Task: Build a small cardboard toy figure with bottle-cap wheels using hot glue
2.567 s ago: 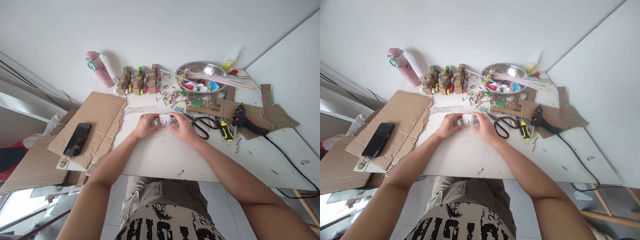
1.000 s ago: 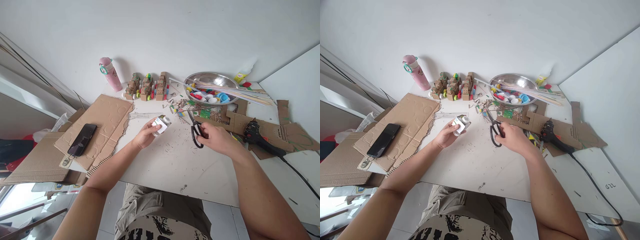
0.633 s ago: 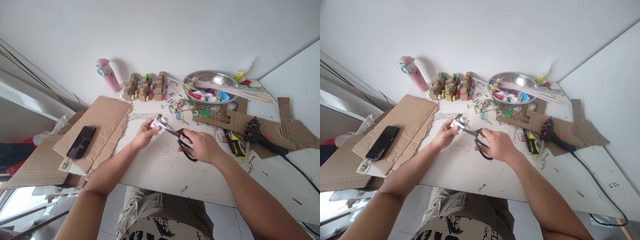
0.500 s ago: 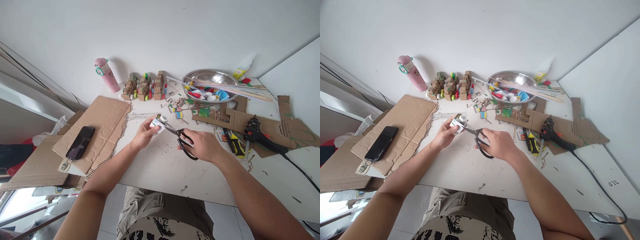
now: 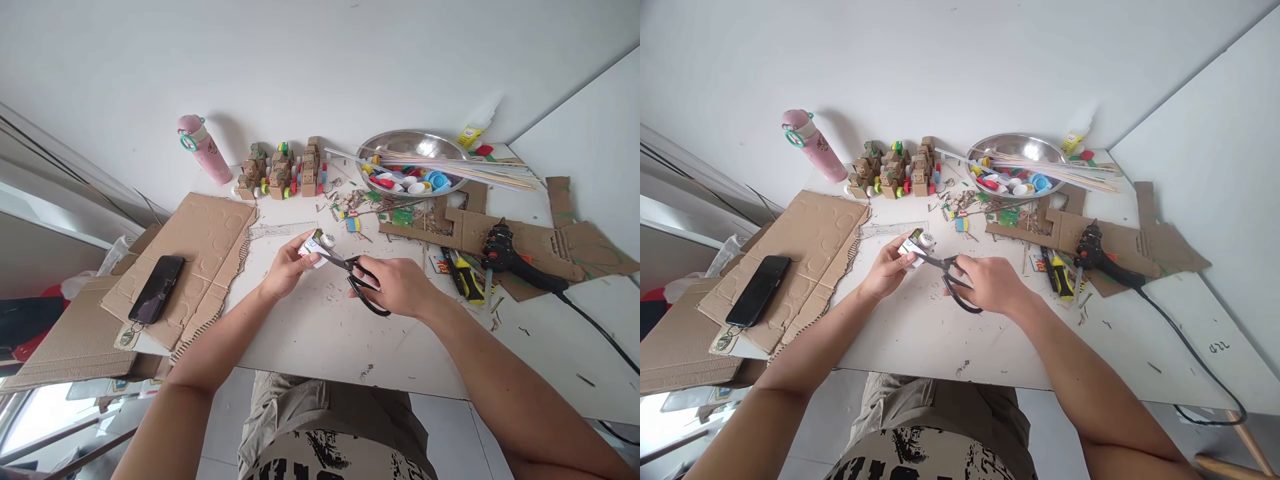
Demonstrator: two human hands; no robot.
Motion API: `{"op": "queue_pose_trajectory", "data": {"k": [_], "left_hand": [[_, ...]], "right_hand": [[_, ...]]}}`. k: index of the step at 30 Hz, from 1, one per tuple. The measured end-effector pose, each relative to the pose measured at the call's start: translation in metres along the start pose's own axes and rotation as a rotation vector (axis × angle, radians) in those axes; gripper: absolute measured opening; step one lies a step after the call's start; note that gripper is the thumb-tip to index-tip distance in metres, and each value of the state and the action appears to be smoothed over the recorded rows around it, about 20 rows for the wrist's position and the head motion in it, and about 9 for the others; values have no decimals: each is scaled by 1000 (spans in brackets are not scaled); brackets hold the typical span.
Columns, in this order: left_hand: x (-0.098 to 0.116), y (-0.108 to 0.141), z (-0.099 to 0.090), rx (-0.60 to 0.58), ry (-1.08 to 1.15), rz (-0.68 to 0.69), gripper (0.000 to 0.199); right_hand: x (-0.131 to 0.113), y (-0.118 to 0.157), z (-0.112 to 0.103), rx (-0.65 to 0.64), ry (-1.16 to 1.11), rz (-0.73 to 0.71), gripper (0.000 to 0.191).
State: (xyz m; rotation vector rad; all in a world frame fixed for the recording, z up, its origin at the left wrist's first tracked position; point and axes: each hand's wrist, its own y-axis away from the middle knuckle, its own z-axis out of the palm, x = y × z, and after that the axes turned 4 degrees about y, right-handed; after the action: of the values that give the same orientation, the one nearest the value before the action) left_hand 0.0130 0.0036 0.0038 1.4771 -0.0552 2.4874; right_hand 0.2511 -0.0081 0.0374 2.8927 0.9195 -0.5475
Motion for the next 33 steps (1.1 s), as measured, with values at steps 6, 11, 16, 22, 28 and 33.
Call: {"op": "queue_pose_trajectory", "data": {"k": [6, 11, 16, 22, 28, 33], "left_hand": [[2, 1, 0, -5, -21, 8, 64], [1, 0, -2, 2, -29, 25, 66], [1, -1, -5, -10, -52, 40, 64], [0, -2, -6, -10, -72, 54, 63], [-3, -1, -7, -20, -84, 48, 64], [-4, -1, -8, -17, -84, 48, 65]], "right_hand": [[11, -4, 26, 125, -11, -41, 54], [17, -5, 41, 202, -9, -70, 55], [14, -2, 28, 145, -23, -109, 46], [7, -3, 28, 154, 53, -84, 42], [6, -2, 30, 203, 139, -128, 45], [9, -2, 34, 219, 150, -147, 49]]}}
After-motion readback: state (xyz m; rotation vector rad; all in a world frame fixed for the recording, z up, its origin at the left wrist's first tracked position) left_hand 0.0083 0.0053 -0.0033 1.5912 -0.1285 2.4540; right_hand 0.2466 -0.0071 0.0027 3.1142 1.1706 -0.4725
